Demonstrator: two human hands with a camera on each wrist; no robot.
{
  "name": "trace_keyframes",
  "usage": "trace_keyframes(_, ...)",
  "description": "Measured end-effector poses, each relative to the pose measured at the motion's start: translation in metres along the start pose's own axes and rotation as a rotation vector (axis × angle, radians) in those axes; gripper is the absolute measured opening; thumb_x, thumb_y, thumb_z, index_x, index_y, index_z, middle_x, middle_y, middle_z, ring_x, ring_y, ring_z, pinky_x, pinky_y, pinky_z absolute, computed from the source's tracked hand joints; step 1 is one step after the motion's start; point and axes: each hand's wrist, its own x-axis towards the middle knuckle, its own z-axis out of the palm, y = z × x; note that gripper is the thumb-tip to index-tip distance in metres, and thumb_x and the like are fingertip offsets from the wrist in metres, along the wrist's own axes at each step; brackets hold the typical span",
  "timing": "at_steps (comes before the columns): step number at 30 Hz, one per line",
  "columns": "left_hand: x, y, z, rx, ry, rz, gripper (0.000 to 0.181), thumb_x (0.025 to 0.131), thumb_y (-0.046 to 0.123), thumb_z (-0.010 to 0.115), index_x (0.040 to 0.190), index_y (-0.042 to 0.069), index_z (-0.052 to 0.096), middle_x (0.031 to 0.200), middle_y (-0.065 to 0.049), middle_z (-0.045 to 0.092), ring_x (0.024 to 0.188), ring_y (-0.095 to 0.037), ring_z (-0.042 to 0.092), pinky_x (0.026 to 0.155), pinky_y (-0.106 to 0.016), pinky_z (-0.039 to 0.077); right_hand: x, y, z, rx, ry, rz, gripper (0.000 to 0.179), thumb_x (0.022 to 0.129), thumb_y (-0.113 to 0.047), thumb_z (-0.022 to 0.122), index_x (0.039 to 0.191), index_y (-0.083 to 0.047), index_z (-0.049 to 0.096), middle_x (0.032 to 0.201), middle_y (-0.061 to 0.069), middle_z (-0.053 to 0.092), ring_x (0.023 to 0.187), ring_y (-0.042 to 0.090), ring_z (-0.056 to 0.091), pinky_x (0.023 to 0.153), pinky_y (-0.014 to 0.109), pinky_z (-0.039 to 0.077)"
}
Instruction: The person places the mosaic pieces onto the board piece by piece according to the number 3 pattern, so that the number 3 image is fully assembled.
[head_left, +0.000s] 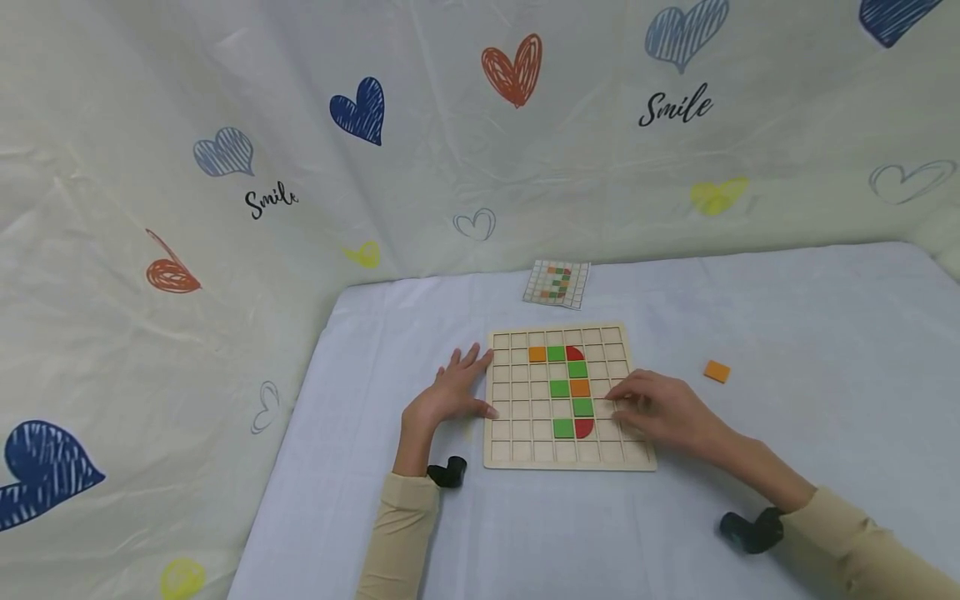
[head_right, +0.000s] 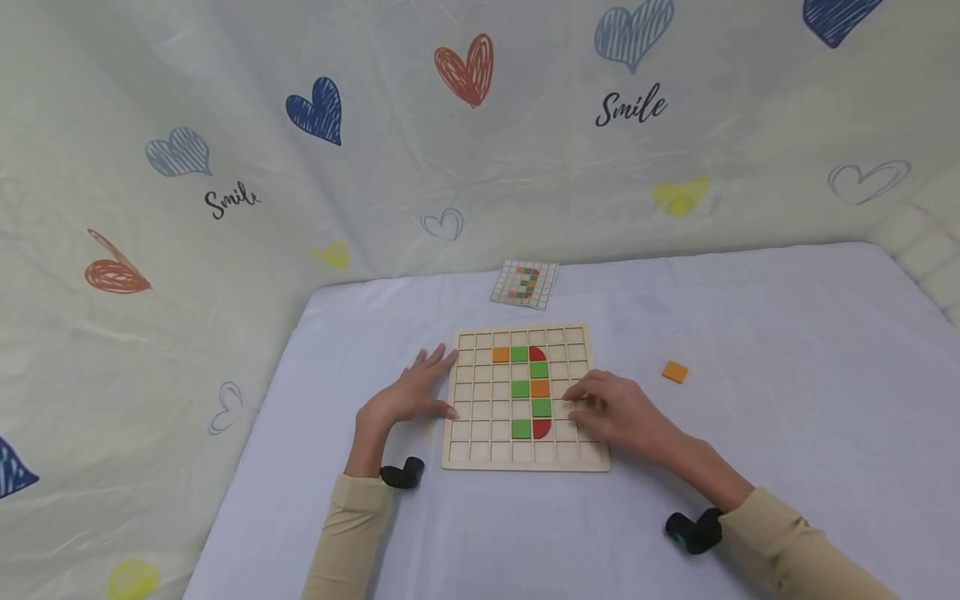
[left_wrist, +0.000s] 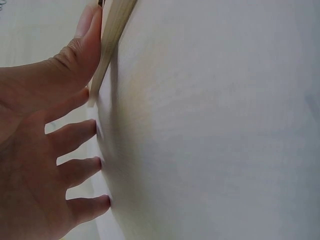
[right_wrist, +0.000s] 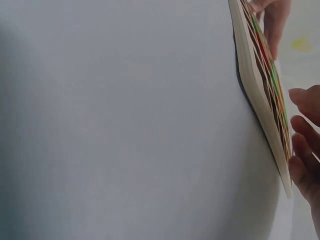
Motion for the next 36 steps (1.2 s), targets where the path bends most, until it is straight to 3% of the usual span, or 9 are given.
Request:
trace_keyframes(7, 0.0, 0.0, 0.0, 0.0, 0.001, 0.003, 0.103, 0.083, 0.026, 0.086, 0.165, 0.019, 0.025, 0.174, -0.006, 0.009, 0.161, -0.033, -0.003, 0.129, -0.059, 0.005, -0.005, 0.012, -0.009, -0.044, 0.061, -0.007, 0.032, 0.074, 0.0, 0.089, 0.102, -0.011, 0.077, 0.094, -0.006, 0.073, 0.078, 0.009, 0.058, 0.065, 0.022, 0.052)
trace_keyframes(12, 0.001, 0.001, 0.0, 0.002, -0.002, 0.005, 0.103, 0.083, 0.026, 0.086, 0.165, 0.019, 0.025, 0.174, -0.005, 0.008, 0.161, -0.033, -0.004, 0.129, -0.058, 0.005, -0.01, 0.018, -0.02, -0.087, 0.092, 0.035, 0.033, 0.073, 0.002, 0.089, 0.102, -0.009, 0.077, 0.095, -0.003, 0.073, 0.079, 0.012, 0.059, 0.066, 0.022, 0.052)
trace_keyframes(24, 0.0, -0.001, 0.001, 0.008, 0.004, 0.002, 0.102, 0.084, 0.027, 0.086, 0.165, 0.019, 0.025, 0.174, -0.007, 0.009, 0.161, -0.033, -0.003, 0.129, -0.058, 0.006, -0.014, 0.039, -0.032, -0.205, 0.251, 0.06, 0.04, 0.069, 0.002, 0.091, 0.105, -0.003, 0.074, 0.098, 0.011, 0.069, 0.074, 0.019, 0.058, 0.06, 0.027, 0.051)
trace_keyframes(31, 0.001, -0.003, 0.002, 0.014, 0.003, 0.004, 0.102, 0.084, 0.028, 0.086, 0.165, 0.018, 0.025, 0.174, -0.007, 0.009, 0.161, -0.034, -0.002, 0.129, -0.059, 0.006, -0.02, 0.053, -0.039, -0.224, 0.259, 0.115, 0.034, 0.074, 0.003, 0.087, 0.105, -0.001, 0.075, 0.099, 0.015, 0.07, 0.074, 0.018, 0.056, 0.063, 0.018, 0.045)
trace_keyframes(36, 0.001, -0.002, 0.002, 0.008, 0.004, 0.007, 0.102, 0.084, 0.027, 0.086, 0.165, 0.018, 0.025, 0.174, -0.007, 0.009, 0.161, -0.034, -0.003, 0.129, -0.059, 0.005, -0.024, 0.06, -0.045, -0.244, 0.254, 0.146, 0.031, 0.076, 0.004, 0.085, 0.105, 0.002, 0.075, 0.097, 0.018, 0.069, 0.075, 0.023, 0.056, 0.064, 0.03, 0.045)
